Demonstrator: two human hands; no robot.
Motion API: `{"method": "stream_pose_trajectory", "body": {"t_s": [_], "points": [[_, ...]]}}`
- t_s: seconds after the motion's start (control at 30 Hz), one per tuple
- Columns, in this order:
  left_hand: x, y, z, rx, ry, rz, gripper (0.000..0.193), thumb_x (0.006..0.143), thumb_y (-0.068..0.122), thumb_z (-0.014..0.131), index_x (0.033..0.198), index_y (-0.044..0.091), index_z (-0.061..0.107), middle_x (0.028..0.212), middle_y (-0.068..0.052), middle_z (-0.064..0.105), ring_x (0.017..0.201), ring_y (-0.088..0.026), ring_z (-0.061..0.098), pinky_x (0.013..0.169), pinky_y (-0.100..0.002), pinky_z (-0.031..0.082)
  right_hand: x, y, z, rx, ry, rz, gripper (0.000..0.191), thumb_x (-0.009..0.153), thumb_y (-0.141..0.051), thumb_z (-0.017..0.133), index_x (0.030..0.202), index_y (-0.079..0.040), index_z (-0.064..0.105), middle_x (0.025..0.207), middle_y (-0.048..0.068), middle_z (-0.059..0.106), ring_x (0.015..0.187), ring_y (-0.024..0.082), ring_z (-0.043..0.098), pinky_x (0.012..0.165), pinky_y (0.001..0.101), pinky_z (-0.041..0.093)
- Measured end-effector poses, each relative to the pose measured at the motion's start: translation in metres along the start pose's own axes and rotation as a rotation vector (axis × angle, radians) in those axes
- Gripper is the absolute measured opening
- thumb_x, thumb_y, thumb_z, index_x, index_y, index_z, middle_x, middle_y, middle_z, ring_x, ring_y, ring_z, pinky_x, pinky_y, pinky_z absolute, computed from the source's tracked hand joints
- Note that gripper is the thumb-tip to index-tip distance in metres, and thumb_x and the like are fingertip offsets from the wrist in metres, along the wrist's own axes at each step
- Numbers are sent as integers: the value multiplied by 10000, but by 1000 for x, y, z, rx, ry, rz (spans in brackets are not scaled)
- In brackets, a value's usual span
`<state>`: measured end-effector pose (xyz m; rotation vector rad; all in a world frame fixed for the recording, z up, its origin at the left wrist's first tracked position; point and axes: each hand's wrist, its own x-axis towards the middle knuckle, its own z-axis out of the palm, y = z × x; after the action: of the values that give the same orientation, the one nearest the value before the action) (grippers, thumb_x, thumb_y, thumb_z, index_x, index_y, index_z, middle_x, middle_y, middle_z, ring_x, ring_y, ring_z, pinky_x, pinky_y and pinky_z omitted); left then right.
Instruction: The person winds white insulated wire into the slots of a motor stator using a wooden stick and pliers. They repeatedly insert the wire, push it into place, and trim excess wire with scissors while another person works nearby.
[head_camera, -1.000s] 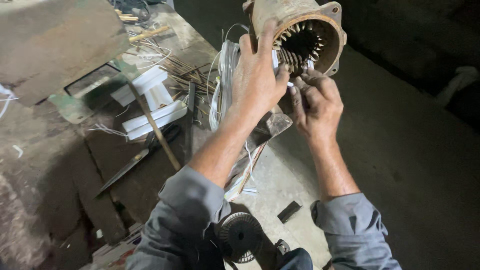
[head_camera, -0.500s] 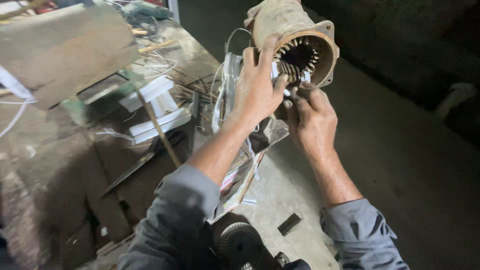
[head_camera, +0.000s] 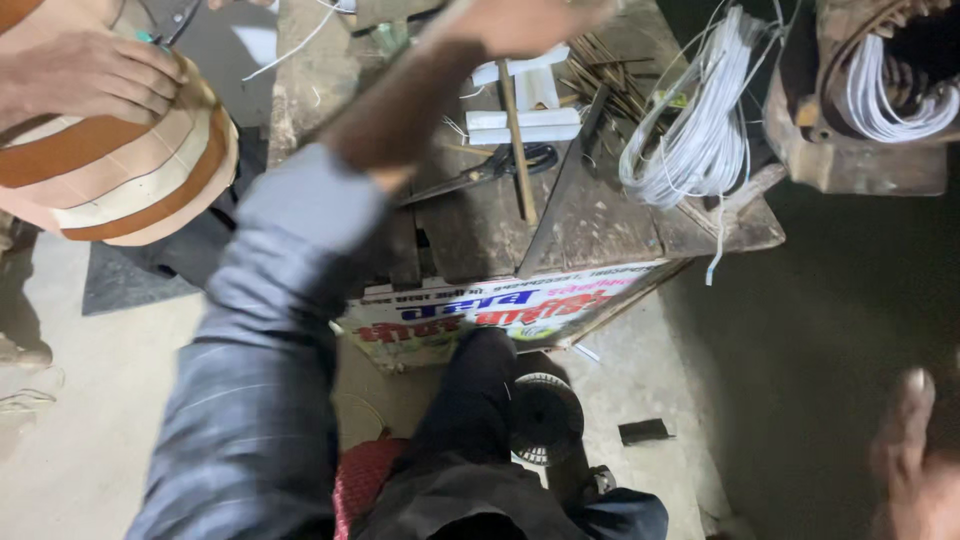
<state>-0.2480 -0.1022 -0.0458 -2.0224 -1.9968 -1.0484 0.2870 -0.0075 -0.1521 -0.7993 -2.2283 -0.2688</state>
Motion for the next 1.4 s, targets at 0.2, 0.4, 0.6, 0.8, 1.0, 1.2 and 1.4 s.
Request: {"method": "stream_pose_trajectory", "body": {"t_s": [0.2, 0.4, 0.6, 0.8, 1.0, 1.2, 1.4], "points": [[-84, -89, -14, 251, 63, 88, 372, 875, 318, 821, 1095, 32, 731, 1028, -171, 734, 948, -341, 702, 818, -453, 573, -132, 97, 87, -87, -407, 886, 424, 1037, -347, 733, 1088, 74, 728, 997, 261, 746, 873, 335, 723, 814, 457, 587], [-57, -130, 64, 142, -15, -261, 355, 849, 322, 839, 1037, 38, 738, 1005, -201, 717, 947, -381, 709, 834, -472, 563, -226, 48, 176, 504, -704, 627, 280, 908, -166, 720, 1158, -59, 784, 1064, 156, 813, 1005, 224, 768, 936, 393, 591], [9, -120, 118, 173, 80, -209, 285, 826, 176, 757, 1082, 53, 729, 1137, -192, 690, 1110, -393, 646, 961, -487, 505, -254, -16, 207, 571, -867, 736, 243, 863, -200, 821, 1078, -87, 834, 950, 121, 822, 915, 181, 789, 846, 306, 604], [61, -121, 154, 184, 199, -105, 259, 800, 58, 649, 1045, 92, 726, 1128, -151, 666, 1108, -370, 626, 912, -487, 514, -254, -17, 198, 421, -957, 883, 198, 883, -163, 810, 1058, -71, 813, 938, 122, 801, 893, 187, 771, 822, 312, 596], [88, -129, 192, 274, 442, 37, 82, 885, 135, 638, 865, 103, 711, 998, -138, 650, 982, -342, 618, 797, -498, 462, -223, 0, 182, 368, -968, 971, 153, 904, -125, 800, 1039, -55, 792, 925, 123, 780, 871, 193, 752, 797, 317, 588], [86, -136, 183, -42, 498, 95, 34, 889, 87, 678, 874, 102, 705, 986, -97, 697, 989, -281, 671, 885, -450, 517, -220, -30, 180, 383, -887, 955, 109, 925, -88, 790, 1020, -38, 771, 912, 124, 759, 849, 200, 734, 773, 323, 579], [73, -100, 112, -543, 511, 37, 109, 937, 59, 757, 1027, 25, 708, 891, -94, 758, 799, -192, 740, 689, -352, 583, -114, -47, 131, 376, -518, 893, 68, 945, -50, 780, 1000, -22, 750, 899, 125, 738, 827, 206, 716, 748, 329, 571]]}}
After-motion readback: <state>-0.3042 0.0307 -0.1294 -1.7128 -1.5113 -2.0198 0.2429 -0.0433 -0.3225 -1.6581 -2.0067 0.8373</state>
